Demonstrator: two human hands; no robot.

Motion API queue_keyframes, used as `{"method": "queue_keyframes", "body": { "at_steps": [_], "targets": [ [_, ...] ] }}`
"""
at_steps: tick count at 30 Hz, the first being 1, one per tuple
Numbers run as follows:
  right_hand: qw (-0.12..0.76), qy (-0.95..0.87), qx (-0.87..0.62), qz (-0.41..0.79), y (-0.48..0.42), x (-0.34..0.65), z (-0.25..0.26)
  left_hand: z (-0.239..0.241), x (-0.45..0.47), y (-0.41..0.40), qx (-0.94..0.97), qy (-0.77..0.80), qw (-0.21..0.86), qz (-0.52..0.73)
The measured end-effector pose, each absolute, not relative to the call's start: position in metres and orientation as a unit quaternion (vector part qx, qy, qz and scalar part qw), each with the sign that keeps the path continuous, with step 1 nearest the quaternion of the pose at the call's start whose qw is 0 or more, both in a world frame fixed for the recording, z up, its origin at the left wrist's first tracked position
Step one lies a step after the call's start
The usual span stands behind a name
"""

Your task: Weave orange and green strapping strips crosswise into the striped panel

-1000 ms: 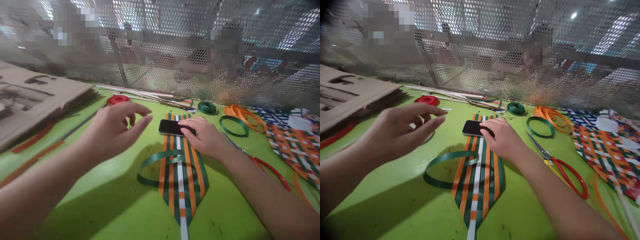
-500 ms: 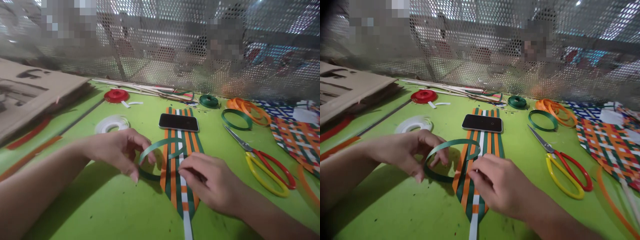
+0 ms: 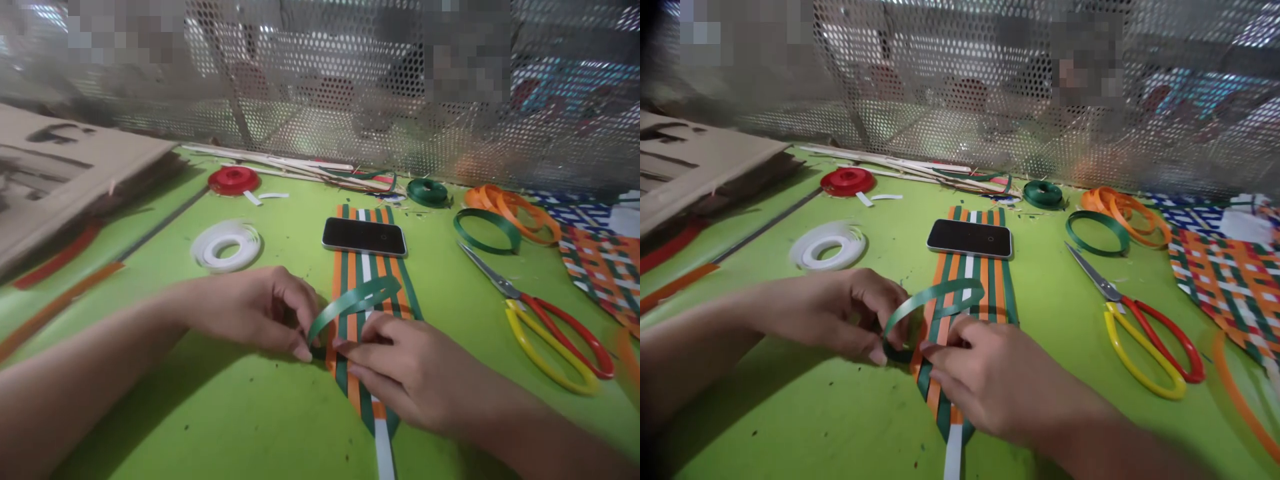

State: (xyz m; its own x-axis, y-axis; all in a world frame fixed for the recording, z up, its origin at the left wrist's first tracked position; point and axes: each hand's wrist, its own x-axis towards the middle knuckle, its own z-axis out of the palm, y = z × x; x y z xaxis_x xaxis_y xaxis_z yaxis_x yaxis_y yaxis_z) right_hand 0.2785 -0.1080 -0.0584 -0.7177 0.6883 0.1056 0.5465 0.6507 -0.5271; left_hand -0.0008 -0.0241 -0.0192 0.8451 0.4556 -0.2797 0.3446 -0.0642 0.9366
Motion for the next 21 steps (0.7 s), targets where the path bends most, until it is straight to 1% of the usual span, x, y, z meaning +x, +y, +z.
{"method": "queue_keyframes", "body": {
  "at_steps": [7, 13, 18, 21],
  "targets": [
    [0.108, -0.888, -0.347, 0.28, -0.106, 0.279, -0.054, -0.027, 0.001, -0.02, 0.77, 0.269, 0.579, 0.013],
    [0.154, -0.842, -0.378, 0.353, -0.112, 0.284, -0.056, -0.03, 0.003, -0.021, 0.802, 0.273, 0.531, 0.014],
    [0.137, -0.798, -0.431, 0.399, -0.115, 0.279, -0.045, -0.033, 0.002, -0.02, 0.796, 0.263, 0.545, 0.012],
    [0.148, -0.786, -0.443, 0.404, -0.114, 0.275, -0.041, -0.034, 0.002, -0.02, 0.8, 0.264, 0.538, 0.015]
  ]
}}
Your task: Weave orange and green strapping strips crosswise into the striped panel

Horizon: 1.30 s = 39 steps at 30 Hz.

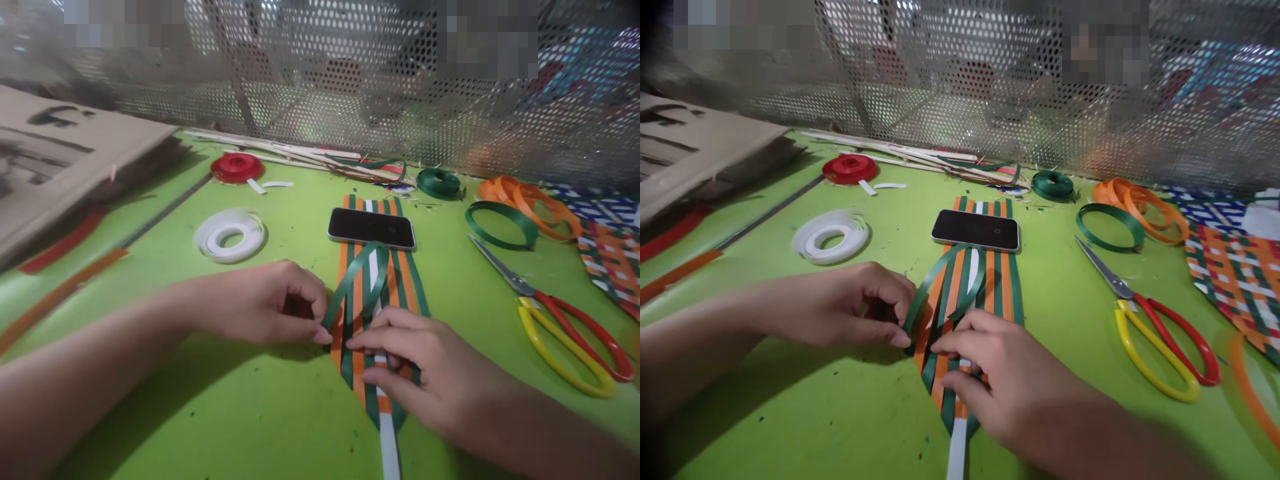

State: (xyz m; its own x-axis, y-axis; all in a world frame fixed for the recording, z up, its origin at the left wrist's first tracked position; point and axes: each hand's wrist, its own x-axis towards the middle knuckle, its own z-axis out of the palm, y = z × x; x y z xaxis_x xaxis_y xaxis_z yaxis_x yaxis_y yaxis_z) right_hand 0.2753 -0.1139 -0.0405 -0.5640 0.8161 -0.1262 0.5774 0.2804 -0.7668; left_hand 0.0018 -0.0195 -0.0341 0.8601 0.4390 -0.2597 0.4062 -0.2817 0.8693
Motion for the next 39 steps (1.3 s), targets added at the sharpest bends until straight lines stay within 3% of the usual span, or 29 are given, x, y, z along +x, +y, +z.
{"method": "queue_keyframes", "body": {
  "at_steps": [19, 28, 39],
  "targets": [
    [0.088, -0.839, -0.39, 0.368, -0.115, 0.277, -0.051, -0.03, 0.017, -0.038, 0.9, 0.277, 0.335, 0.044],
    [0.061, -0.883, -0.36, 0.296, -0.115, 0.277, -0.051, -0.034, 0.022, -0.045, 0.931, 0.275, 0.239, 0.028],
    [-0.014, -0.875, -0.38, 0.3, -0.115, 0.272, -0.048, -0.04, 0.025, -0.039, 0.946, 0.206, 0.239, 0.071]
  ]
}}
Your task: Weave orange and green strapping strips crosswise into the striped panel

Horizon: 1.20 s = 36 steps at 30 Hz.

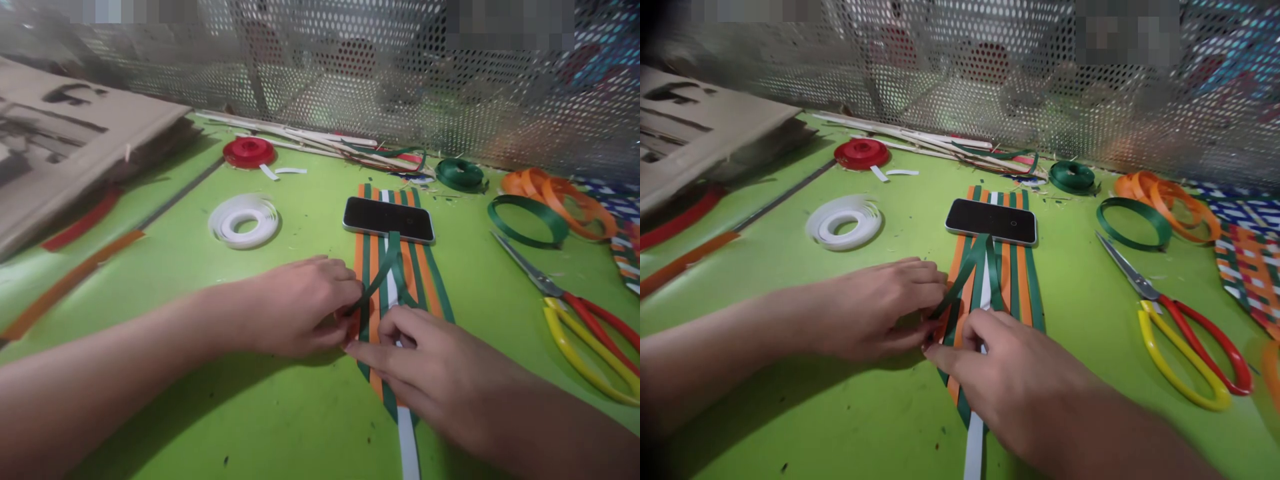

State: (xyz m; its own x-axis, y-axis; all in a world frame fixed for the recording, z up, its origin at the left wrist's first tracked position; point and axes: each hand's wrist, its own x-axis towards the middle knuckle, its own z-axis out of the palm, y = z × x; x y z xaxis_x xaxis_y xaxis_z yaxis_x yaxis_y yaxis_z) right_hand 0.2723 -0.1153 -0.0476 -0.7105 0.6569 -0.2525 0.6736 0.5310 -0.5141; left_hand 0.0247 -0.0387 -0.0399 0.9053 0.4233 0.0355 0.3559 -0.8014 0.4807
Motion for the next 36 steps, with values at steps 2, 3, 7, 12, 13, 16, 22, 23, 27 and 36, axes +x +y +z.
{"method": "queue_keyframes", "body": {
  "at_steps": [2, 3, 7, 12, 13, 16, 22, 23, 27, 36],
  "targets": [
    [0.009, 0.874, 0.38, -0.304, -0.114, 0.271, -0.045, -0.039, 0.023, -0.037, 0.944, 0.212, 0.242, 0.074],
    [0.006, 0.875, 0.376, -0.304, -0.114, 0.271, -0.044, -0.039, 0.022, -0.036, 0.94, 0.22, 0.25, 0.074],
    [0.005, 0.881, 0.37, -0.294, -0.113, 0.269, -0.043, -0.034, 0.014, -0.028, 0.908, 0.259, 0.322, 0.061],
    [-0.01, 0.886, 0.363, -0.288, -0.112, 0.271, -0.044, -0.03, 0.007, -0.021, 0.871, 0.285, 0.397, 0.047],
    [-0.011, 0.887, 0.363, -0.286, -0.113, 0.272, -0.044, -0.031, 0.007, -0.021, 0.87, 0.288, 0.398, 0.049],
    [-0.007, 0.887, 0.362, -0.286, -0.113, 0.273, -0.045, -0.035, 0.009, -0.021, 0.872, 0.289, 0.391, 0.052],
    [-0.01, 0.883, 0.356, -0.305, -0.109, 0.277, -0.046, -0.037, 0.008, -0.021, 0.893, 0.244, 0.374, 0.066],
    [-0.017, 0.881, 0.355, -0.311, -0.108, 0.278, -0.046, -0.035, 0.008, -0.021, 0.893, 0.241, 0.376, 0.061],
    [-0.04, 0.875, 0.359, -0.323, -0.106, 0.281, -0.046, -0.033, 0.007, -0.02, 0.89, 0.24, 0.385, 0.049],
    [-0.012, 0.886, 0.352, -0.302, -0.109, 0.282, -0.05, -0.039, 0.007, -0.021, 0.896, 0.207, 0.386, 0.075]
  ]
}}
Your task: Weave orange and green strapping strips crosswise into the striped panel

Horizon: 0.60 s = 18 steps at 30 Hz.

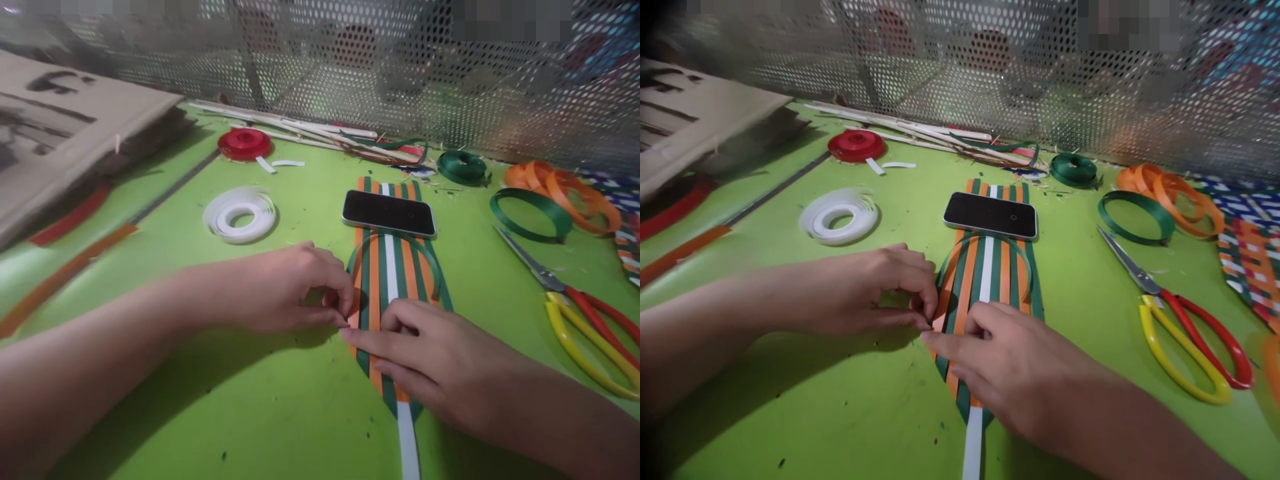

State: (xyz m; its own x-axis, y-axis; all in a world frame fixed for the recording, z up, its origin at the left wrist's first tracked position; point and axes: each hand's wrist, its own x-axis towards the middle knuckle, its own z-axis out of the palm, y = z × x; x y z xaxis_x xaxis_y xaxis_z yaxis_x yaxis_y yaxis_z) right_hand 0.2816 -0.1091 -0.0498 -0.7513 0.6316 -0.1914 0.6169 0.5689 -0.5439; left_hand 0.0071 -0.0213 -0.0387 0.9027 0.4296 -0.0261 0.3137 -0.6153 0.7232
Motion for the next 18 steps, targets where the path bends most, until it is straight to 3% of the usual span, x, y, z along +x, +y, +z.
{"method": "queue_keyframes", "body": {
  "at_steps": [9, 18],
  "targets": [
    [0.024, -0.892, -0.356, 0.278, -0.1073, 0.2758, -0.0464, -0.035, 0.008, -0.0198, 0.9, 0.18, 0.385, 0.097],
    [0.035, -0.878, -0.358, 0.316, -0.1088, 0.2809, -0.0482, -0.0388, -0.0008, -0.0149, 0.925, 0.157, 0.316, 0.141]
  ]
}}
